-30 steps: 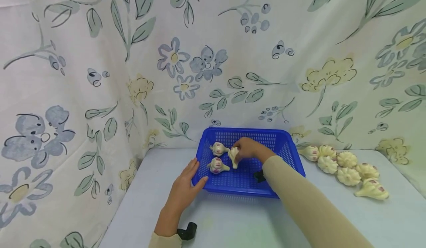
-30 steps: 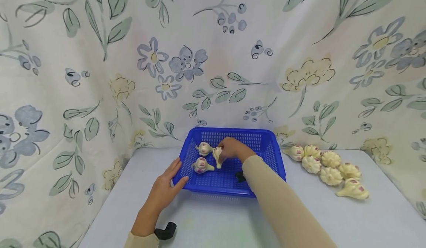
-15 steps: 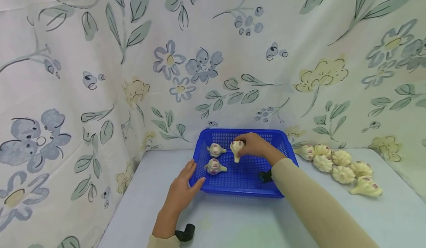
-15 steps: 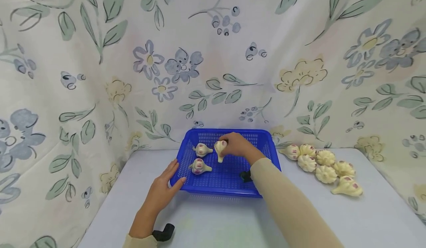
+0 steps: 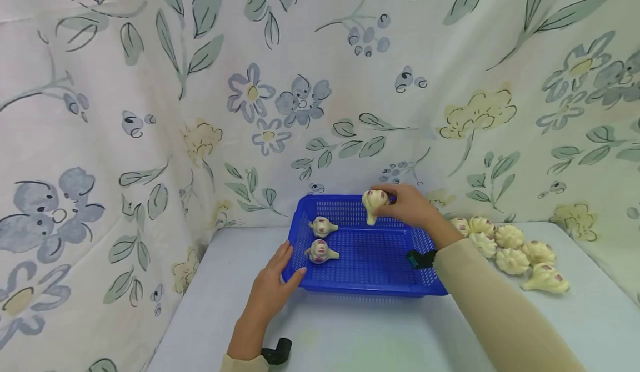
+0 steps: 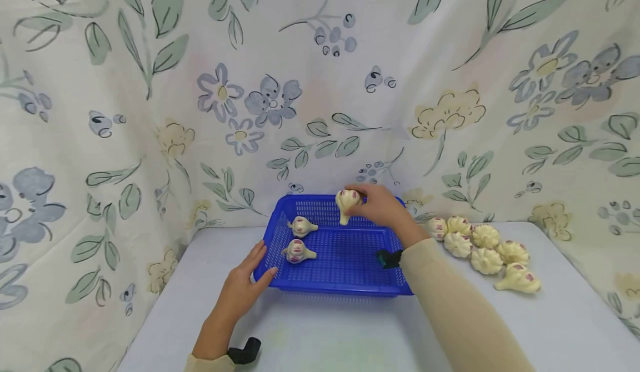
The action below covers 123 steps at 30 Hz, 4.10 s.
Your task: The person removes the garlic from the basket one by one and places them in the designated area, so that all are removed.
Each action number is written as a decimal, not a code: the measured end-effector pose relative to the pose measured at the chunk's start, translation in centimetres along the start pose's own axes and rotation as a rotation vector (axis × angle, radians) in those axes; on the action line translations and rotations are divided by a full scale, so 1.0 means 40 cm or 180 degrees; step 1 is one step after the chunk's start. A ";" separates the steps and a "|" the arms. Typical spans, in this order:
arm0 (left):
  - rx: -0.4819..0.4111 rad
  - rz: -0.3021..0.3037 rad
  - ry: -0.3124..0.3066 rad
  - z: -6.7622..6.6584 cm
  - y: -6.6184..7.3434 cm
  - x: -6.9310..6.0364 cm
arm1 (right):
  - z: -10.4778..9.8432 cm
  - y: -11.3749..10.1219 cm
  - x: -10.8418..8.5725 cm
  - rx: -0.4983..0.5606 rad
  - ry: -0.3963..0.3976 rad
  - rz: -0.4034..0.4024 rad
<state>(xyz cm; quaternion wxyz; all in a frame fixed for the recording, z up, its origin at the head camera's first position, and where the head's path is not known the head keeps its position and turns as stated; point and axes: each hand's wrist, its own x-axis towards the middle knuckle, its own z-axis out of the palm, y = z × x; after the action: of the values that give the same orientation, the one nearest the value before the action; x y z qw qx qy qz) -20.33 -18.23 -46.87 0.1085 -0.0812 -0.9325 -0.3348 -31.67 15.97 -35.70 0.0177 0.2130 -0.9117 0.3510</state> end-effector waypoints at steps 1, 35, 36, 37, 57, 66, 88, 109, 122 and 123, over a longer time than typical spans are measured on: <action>0.0002 -0.0007 -0.0005 0.001 0.000 0.000 | -0.013 0.000 -0.010 0.0016 0.0045 -0.0018; -0.0109 -0.0011 0.0029 0.004 0.001 0.000 | -0.041 0.320 -0.356 0.0454 0.1343 0.1372; -0.0115 -0.0017 0.0028 0.004 0.002 0.000 | -0.030 0.327 -0.357 0.0383 0.1306 0.1348; -0.0115 -0.0022 0.0025 0.004 0.002 0.000 | -0.020 0.335 -0.357 0.0321 0.1269 0.1314; -0.0076 -0.0022 0.0035 0.004 0.004 0.000 | 0.055 0.366 -0.320 -0.0297 0.0808 0.1349; -0.0118 -0.0037 0.0015 0.002 0.004 0.000 | 0.064 0.366 -0.315 -0.0519 0.0780 0.1258; -0.0127 0.0006 0.0042 0.005 -0.001 -0.001 | 0.069 0.354 -0.304 -0.0712 0.0999 0.1267; -0.0161 -0.0071 0.0041 0.004 0.006 -0.001 | 0.072 0.356 -0.298 -0.0780 0.0906 0.1268; -0.0138 -0.0034 0.0019 0.001 0.006 -0.001 | 0.068 0.353 -0.298 -0.0766 0.0888 0.1318; -0.0145 -0.0035 0.0022 0.001 0.005 -0.002 | 0.066 0.350 -0.297 -0.0767 0.0880 0.1319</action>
<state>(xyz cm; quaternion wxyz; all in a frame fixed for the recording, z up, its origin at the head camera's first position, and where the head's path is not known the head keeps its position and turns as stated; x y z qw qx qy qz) -20.23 -18.05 -46.79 0.1080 -0.0774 -0.9247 -0.3568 -26.15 28.00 -48.70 0.0949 -0.0316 -0.9599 0.2619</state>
